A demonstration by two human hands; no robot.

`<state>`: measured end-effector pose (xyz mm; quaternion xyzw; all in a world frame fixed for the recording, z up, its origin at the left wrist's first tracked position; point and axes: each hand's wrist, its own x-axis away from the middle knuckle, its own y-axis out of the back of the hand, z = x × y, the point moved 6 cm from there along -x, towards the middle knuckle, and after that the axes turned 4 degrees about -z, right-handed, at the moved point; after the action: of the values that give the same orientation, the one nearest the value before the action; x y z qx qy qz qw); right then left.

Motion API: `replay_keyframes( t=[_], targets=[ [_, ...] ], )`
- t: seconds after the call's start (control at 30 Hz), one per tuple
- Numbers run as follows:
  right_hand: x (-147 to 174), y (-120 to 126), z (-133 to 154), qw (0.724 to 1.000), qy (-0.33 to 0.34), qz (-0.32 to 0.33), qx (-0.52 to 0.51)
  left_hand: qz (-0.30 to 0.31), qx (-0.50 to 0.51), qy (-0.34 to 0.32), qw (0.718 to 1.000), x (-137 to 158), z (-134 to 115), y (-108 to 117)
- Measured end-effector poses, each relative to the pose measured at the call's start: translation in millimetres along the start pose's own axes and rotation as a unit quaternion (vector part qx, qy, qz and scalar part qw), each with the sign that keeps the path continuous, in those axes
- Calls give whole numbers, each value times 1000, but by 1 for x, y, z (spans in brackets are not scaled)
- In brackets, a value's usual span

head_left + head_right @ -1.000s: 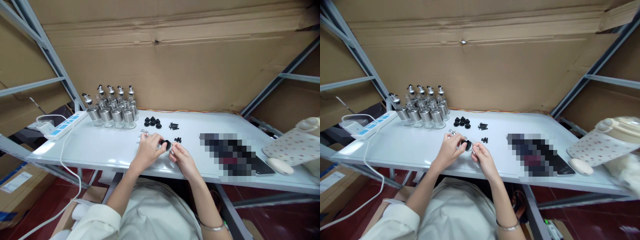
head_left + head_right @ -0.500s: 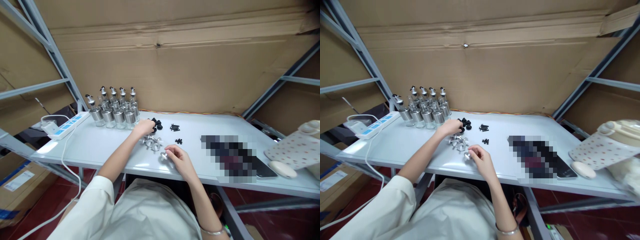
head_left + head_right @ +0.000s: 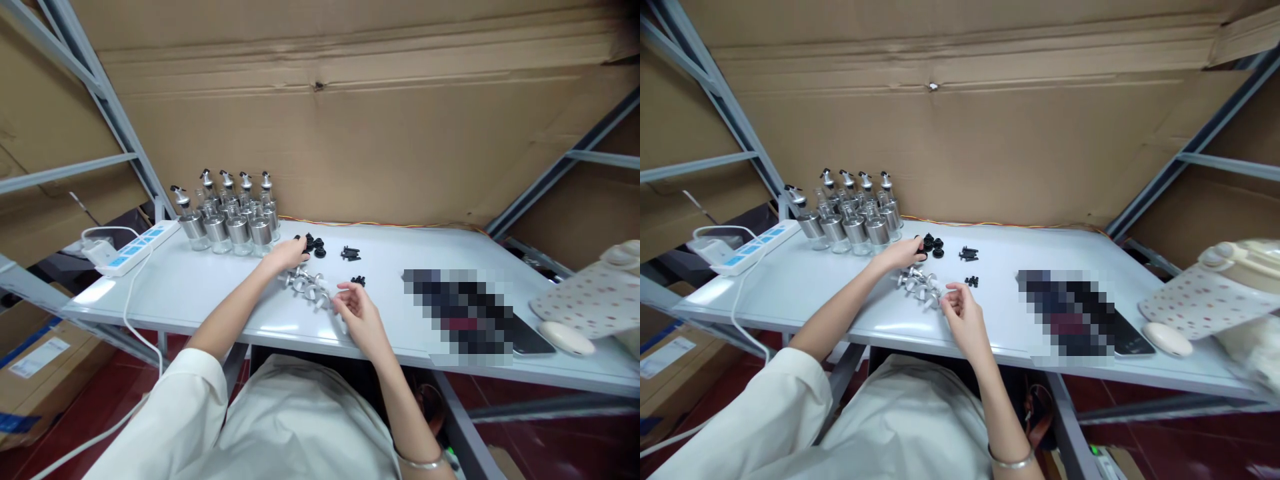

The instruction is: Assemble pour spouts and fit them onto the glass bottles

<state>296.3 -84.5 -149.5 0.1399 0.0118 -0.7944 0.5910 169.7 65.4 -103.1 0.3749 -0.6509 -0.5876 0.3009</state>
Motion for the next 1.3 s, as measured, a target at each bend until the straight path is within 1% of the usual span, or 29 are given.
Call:
replay_keyframes(
  t=[0.1,0.17,0.23,0.37,0.47,0.57,0.63,0.67,0.7,0.73,0.77,0.8,0.83,0.87,0.9,1.0,1.03,1.07,1.1,1.13,1.23,1.3],
  targets=[
    [2,-3,4,999,1,21,31,18,49,-29,998,13,1,-2],
    [3,-5,7,997,3,37,62,20,77,-49,996,21,1,-3],
    [3,-6,9,996,7,39,79,23,99,-66,993,27,0,-5],
    [2,-5,8,996,12,38,81,42,122,-94,987,32,-4,-9],
    [1,-5,8,997,12,33,76,47,127,-102,986,36,-4,-10],
    [2,-3,9,997,10,19,79,30,138,-91,986,42,2,-7],
    [2,-2,10,996,12,8,82,-4,154,-82,985,48,9,2],
    [2,-1,11,996,15,1,83,-33,168,-75,982,51,14,9],
    [2,0,11,996,18,-5,83,-72,185,-64,978,54,21,18],
    [3,2,11,996,22,-12,82,-123,203,-47,970,58,32,29],
    [3,2,11,996,26,-17,82,-187,222,-18,957,62,46,42],
    [3,3,11,996,30,-20,82,-260,237,17,936,66,64,56],
    [3,4,10,996,34,-23,83,-340,250,63,904,73,85,69],
    [3,4,9,995,37,-22,85,-415,260,114,864,80,108,81],
    [3,3,8,995,41,-22,85,-472,269,158,825,85,131,90],
    [3,3,5,995,47,-22,89,-581,259,269,723,99,194,107],
    [3,2,4,994,48,-23,91,-598,252,298,700,101,211,109],
    [3,2,4,994,49,-24,93,-603,251,313,689,101,226,111],
    [4,3,4,994,49,-28,97,-599,259,322,686,99,238,111],
    [3,4,5,993,51,-34,105,-585,275,325,690,95,249,109],
    [0,6,13,984,81,-63,147,-529,325,311,720,78,272,101],
    [-6,3,21,974,120,-53,185,-513,322,301,737,70,280,97]
  ],
)
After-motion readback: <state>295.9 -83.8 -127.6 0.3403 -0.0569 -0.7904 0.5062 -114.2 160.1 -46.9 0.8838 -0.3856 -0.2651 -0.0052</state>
